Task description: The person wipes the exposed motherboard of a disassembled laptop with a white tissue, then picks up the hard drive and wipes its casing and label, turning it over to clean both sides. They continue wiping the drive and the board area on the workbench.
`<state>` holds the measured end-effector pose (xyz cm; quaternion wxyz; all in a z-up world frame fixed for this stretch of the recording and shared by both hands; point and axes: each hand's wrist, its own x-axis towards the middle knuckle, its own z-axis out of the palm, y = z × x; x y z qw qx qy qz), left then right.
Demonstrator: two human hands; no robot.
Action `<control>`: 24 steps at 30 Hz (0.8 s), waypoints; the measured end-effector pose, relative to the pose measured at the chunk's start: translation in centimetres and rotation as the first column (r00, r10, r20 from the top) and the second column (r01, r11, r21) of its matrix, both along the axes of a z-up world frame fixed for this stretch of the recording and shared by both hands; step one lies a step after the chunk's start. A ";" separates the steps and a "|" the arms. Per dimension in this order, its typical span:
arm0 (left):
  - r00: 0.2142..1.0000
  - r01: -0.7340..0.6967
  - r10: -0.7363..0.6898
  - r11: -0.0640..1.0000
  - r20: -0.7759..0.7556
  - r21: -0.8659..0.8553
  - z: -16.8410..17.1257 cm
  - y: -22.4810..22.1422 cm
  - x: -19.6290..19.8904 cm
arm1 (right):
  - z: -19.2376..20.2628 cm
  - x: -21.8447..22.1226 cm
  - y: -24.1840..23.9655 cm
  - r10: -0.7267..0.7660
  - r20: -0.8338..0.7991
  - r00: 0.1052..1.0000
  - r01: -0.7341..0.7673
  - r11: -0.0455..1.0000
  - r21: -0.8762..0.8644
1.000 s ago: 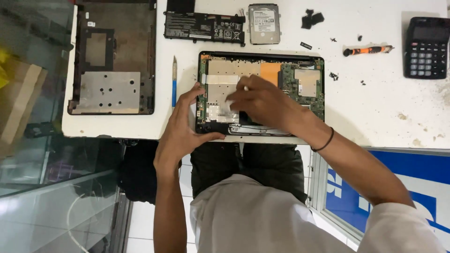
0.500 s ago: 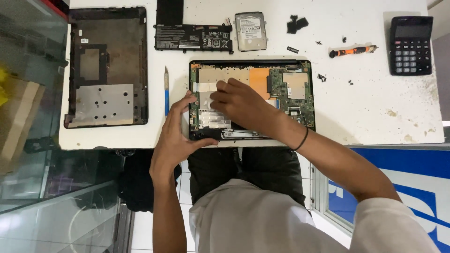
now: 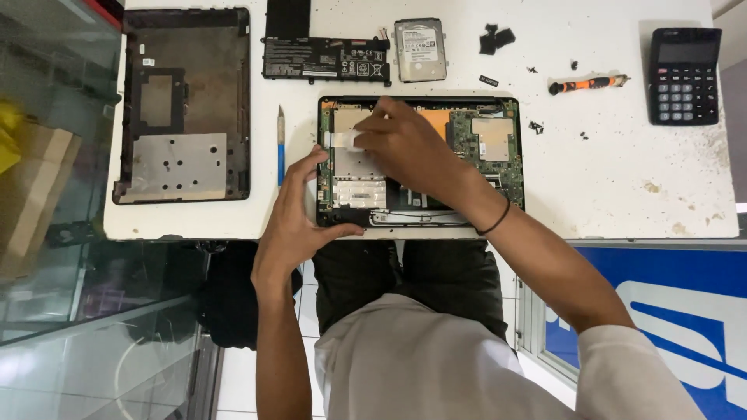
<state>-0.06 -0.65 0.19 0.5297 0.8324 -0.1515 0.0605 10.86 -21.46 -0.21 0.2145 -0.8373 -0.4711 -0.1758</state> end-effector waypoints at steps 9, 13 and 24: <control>1.000 0.000 0.000 1.000 -0.003 -0.008 -0.4 0.1 0.2 | -0.6 -0.7 1.0 0.108 0.058 0.992 -0.104 0.992 -0.067; 1.000 0.002 -0.002 1.000 0.009 -0.009 -0.3 0.1 0.2 | -1.3 -0.9 1.0 0.086 0.125 0.989 -0.078 0.995 -0.068; 1.000 -0.006 0.006 1.000 -0.009 0.019 0.1 0.0 0.0 | -0.1 -1.1 0.7 0.167 -0.019 0.986 -0.167 0.985 -0.031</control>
